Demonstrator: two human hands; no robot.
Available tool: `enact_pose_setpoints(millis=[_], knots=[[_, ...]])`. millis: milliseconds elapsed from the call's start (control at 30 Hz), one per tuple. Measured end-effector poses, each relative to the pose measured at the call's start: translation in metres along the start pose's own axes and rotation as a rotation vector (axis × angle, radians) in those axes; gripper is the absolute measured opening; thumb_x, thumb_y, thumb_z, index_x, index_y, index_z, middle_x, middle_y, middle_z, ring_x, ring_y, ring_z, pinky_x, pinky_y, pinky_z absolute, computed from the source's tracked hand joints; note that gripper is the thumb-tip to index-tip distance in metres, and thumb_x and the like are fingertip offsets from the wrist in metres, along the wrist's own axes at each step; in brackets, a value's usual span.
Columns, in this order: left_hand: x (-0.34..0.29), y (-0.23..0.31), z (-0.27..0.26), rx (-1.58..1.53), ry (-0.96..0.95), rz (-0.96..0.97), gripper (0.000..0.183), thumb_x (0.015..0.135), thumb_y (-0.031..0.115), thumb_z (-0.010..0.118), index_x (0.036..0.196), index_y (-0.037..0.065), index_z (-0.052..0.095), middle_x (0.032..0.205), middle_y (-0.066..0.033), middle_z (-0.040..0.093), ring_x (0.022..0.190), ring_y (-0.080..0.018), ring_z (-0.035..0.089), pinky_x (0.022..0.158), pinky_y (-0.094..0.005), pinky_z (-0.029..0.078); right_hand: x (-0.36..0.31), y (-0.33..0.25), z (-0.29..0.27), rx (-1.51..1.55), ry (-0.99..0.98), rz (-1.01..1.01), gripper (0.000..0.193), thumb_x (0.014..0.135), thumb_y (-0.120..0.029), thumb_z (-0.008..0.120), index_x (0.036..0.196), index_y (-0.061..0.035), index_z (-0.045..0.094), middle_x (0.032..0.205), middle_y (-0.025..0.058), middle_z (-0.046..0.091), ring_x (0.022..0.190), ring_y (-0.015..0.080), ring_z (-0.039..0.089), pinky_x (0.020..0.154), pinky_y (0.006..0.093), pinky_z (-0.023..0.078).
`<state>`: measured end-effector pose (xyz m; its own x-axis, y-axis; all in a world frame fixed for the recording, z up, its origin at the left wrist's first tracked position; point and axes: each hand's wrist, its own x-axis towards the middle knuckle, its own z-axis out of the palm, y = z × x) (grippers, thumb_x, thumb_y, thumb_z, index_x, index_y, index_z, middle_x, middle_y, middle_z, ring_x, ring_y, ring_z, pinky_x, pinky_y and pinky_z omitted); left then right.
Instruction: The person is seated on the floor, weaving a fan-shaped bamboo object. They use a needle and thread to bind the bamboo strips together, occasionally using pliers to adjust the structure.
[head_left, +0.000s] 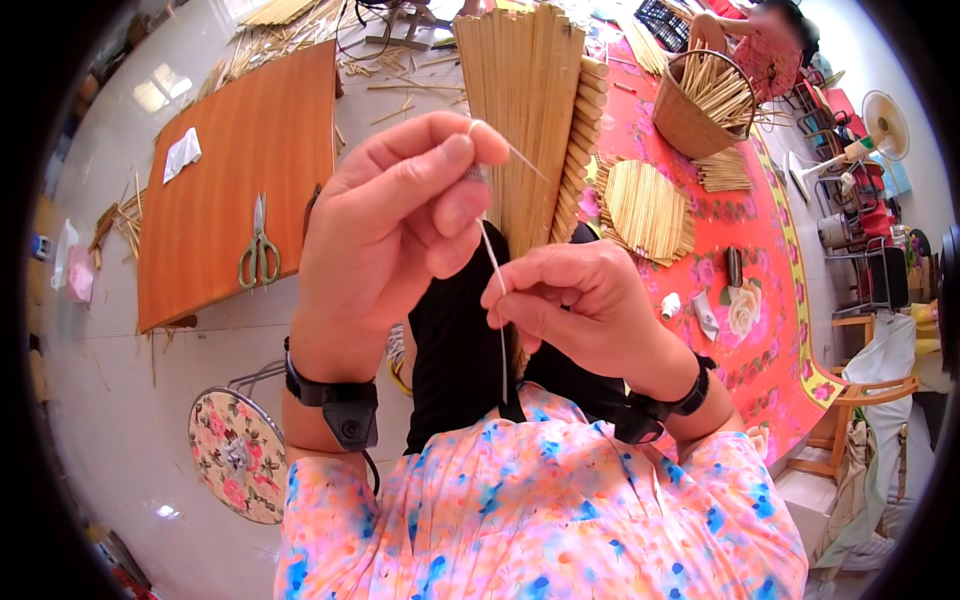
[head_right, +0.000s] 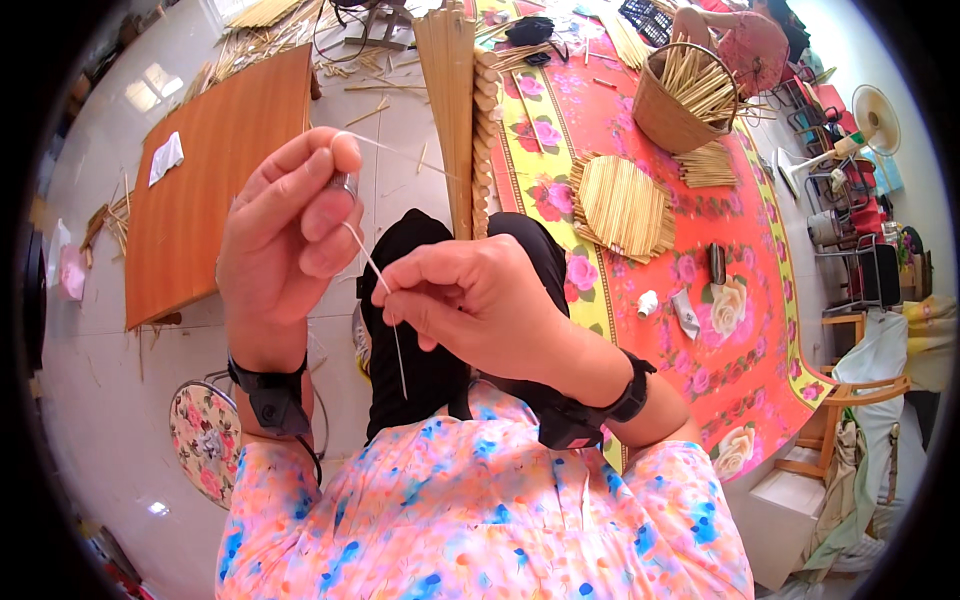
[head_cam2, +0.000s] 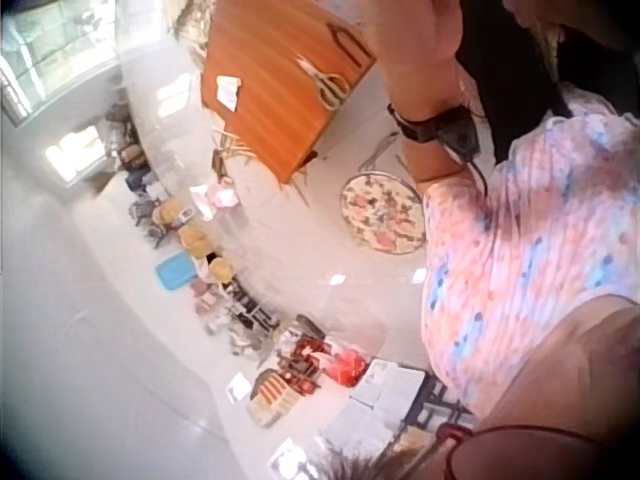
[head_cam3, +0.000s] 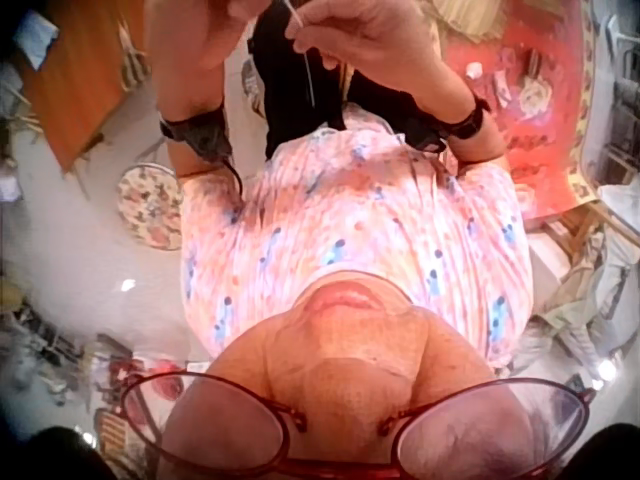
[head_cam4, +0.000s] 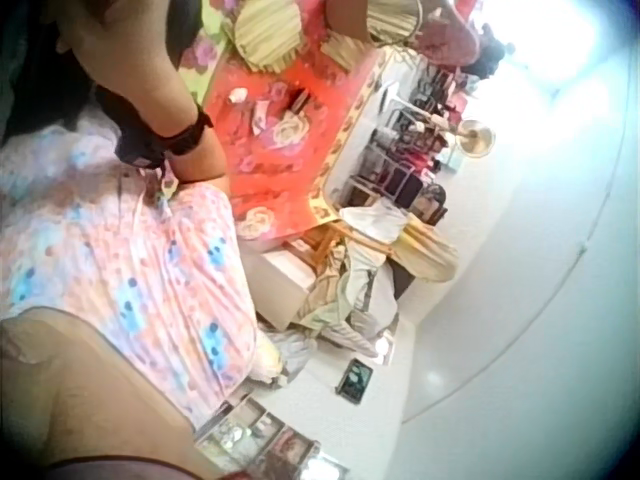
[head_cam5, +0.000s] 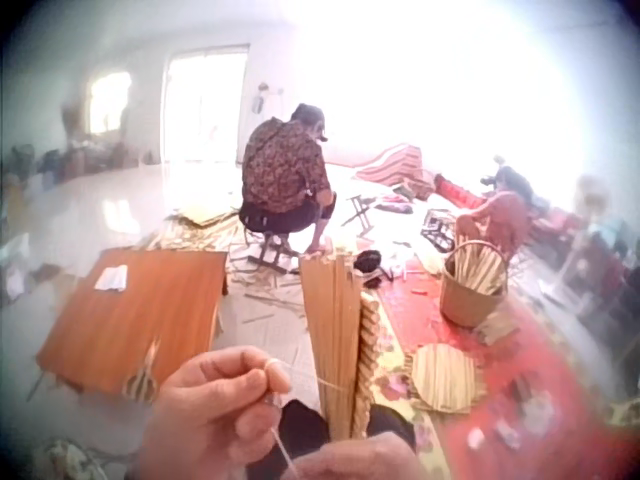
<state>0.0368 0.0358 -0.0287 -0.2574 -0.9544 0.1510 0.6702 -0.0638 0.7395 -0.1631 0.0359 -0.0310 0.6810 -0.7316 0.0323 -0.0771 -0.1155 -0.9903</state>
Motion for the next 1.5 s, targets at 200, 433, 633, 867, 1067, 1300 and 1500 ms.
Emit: enact_pose_setpoints(millis=[200, 433, 633, 867, 1067, 1300, 1500], knots=[[-0.019, -0.006, 0.001, 1.337, 0.315, 0.754, 0.029, 0.085, 0.003, 0.064, 0.113, 0.003, 0.061, 0.106, -0.0082, 0.061, 0.074, -0.0111, 0.060, 0.064, -0.0230, 0.048, -0.019, -0.003, -0.011, 0.308, 0.001, 0.192, 0.010, 0.092, -0.006, 0.062, 0.096, 0.0012, 0.068, 0.080, 0.0055, 0.068, 0.057, 0.0044, 0.058, 0.050, 0.0171, 0.046], [-0.035, -0.046, 0.014, 1.415, -0.216, 1.137, 0.027, 0.066, 0.004, 0.080, 0.091, 0.009, 0.070, 0.096, -0.0065, 0.062, 0.072, -0.0167, 0.066, 0.057, -0.0230, 0.051, -0.026, -0.005, -0.012, 0.530, 0.087, 0.264, 0.013, 0.094, -0.006, 0.060, 0.104, 0.0015, 0.065, 0.079, 0.0026, 0.065, 0.057, 0.0028, 0.048, 0.050, 0.0168, 0.035], [-0.033, -0.055, 0.010, 1.453, -0.172, 1.232, 0.020, 0.071, 0.002, 0.073, 0.089, 0.008, 0.067, 0.094, -0.0079, 0.062, 0.071, -0.0179, 0.066, 0.056, -0.0246, 0.050, -0.026, -0.014, -0.010, 0.377, 0.144, 0.247, 0.012, 0.092, -0.003, 0.061, 0.102, 0.0023, 0.065, 0.077, 0.0014, 0.063, 0.056, 0.0023, 0.049, 0.048, 0.0164, 0.036], [-0.026, -0.054, -0.024, 0.915, 0.155, 0.882, 0.008, 0.095, 0.004, 0.053, 0.103, 0.003, 0.051, 0.089, -0.0147, 0.063, 0.064, -0.0156, 0.059, 0.056, -0.0257, 0.049, -0.014, 0.032, -0.014, -0.445, 0.792, -0.370, 0.039, 0.083, 0.001, 0.067, 0.121, 0.0001, 0.058, 0.099, 0.0056, 0.064, 0.071, 0.0057, 0.057, 0.059, 0.0183, 0.044], [-0.028, -0.036, -0.033, 0.518, 0.330, 0.636, 0.010, 0.100, 0.013, 0.048, 0.105, 0.004, 0.049, 0.084, -0.0130, 0.062, 0.060, -0.0150, 0.058, 0.052, -0.0232, 0.047, 0.010, 0.053, 0.002, -0.531, 0.841, -0.074, 0.077, 0.072, -0.018, 0.080, 0.137, 0.0015, 0.045, 0.114, 0.0124, 0.059, 0.103, 0.0180, 0.056, 0.076, 0.0297, 0.049], [-0.019, 0.005, -0.058, 0.096, 0.262, 0.657, 0.014, 0.101, 0.019, 0.049, 0.104, 0.005, 0.050, 0.073, -0.0060, 0.056, 0.051, -0.0080, 0.042, 0.052, -0.0202, 0.035, 0.020, 0.090, -0.011, -0.515, 0.862, -0.156, 0.043, 0.073, -0.019, 0.080, 0.098, 0.0075, 0.057, 0.082, 0.0093, 0.058, 0.055, 0.0103, 0.039, 0.048, 0.0260, 0.035], [-0.005, 0.042, -0.112, 0.011, 0.229, 0.687, 0.022, 0.101, 0.016, 0.050, 0.112, -0.001, 0.058, 0.073, -0.0040, 0.054, 0.056, -0.0088, 0.036, 0.053, -0.0197, 0.030, 0.021, 0.082, -0.013, -0.743, 0.881, -0.196, 0.036, 0.072, -0.015, 0.081, 0.080, 0.0047, 0.052, 0.080, 0.0112, 0.055, 0.053, 0.0096, 0.032, 0.045, 0.0271, 0.030]])
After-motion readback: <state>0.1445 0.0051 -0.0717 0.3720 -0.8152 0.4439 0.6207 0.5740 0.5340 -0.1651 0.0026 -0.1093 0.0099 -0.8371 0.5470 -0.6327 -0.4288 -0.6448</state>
